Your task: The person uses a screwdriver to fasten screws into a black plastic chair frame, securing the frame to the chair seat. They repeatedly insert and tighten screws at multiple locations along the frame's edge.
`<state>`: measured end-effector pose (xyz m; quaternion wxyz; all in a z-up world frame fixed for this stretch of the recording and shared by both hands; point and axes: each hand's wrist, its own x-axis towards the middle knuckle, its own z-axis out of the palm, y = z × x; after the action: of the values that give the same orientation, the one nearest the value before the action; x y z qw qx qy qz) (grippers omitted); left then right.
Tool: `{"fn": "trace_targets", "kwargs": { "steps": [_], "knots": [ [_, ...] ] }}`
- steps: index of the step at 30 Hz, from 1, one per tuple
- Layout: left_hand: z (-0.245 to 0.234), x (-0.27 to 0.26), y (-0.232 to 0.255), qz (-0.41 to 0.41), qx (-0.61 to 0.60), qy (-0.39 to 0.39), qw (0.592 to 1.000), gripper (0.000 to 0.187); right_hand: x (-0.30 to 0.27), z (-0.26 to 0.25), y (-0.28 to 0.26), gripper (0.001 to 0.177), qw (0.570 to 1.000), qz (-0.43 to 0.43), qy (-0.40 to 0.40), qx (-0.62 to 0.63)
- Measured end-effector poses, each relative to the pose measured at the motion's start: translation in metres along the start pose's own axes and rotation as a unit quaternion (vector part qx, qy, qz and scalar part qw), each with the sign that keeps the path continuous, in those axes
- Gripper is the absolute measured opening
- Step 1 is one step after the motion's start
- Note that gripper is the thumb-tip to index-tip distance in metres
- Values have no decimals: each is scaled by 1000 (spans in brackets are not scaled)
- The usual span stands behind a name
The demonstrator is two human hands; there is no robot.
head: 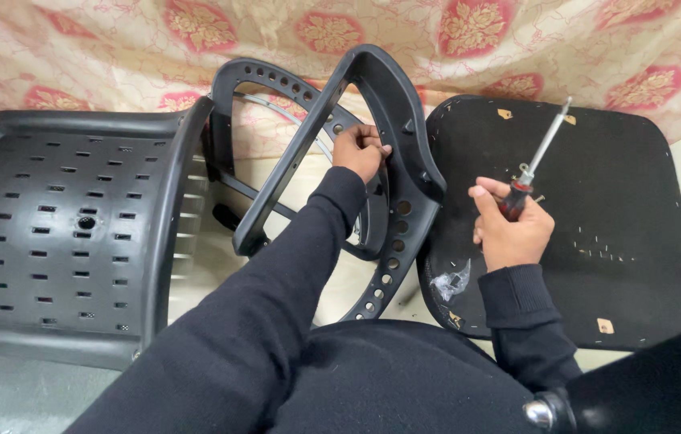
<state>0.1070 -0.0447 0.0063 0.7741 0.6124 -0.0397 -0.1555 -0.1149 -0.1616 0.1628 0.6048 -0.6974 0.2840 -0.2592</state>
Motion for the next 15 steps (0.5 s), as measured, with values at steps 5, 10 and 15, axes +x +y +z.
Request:
{"fn": "trace_targets", "kwargs": {
  "steps": [5, 10, 15],
  "knots": [
    [7, -13, 5, 12, -43, -1, 999, 24, -11, 38, -33, 15, 995, -40, -84, 21],
    [10, -18, 3, 71, -3, -12, 997, 26, -17, 71, -39, 13, 972, -182, -86, -122],
    [9, -23, 3, 111, 9, -35, 993, 27, -14, 93, -39, 13, 942, -276, -36, -188]
  ]
}}
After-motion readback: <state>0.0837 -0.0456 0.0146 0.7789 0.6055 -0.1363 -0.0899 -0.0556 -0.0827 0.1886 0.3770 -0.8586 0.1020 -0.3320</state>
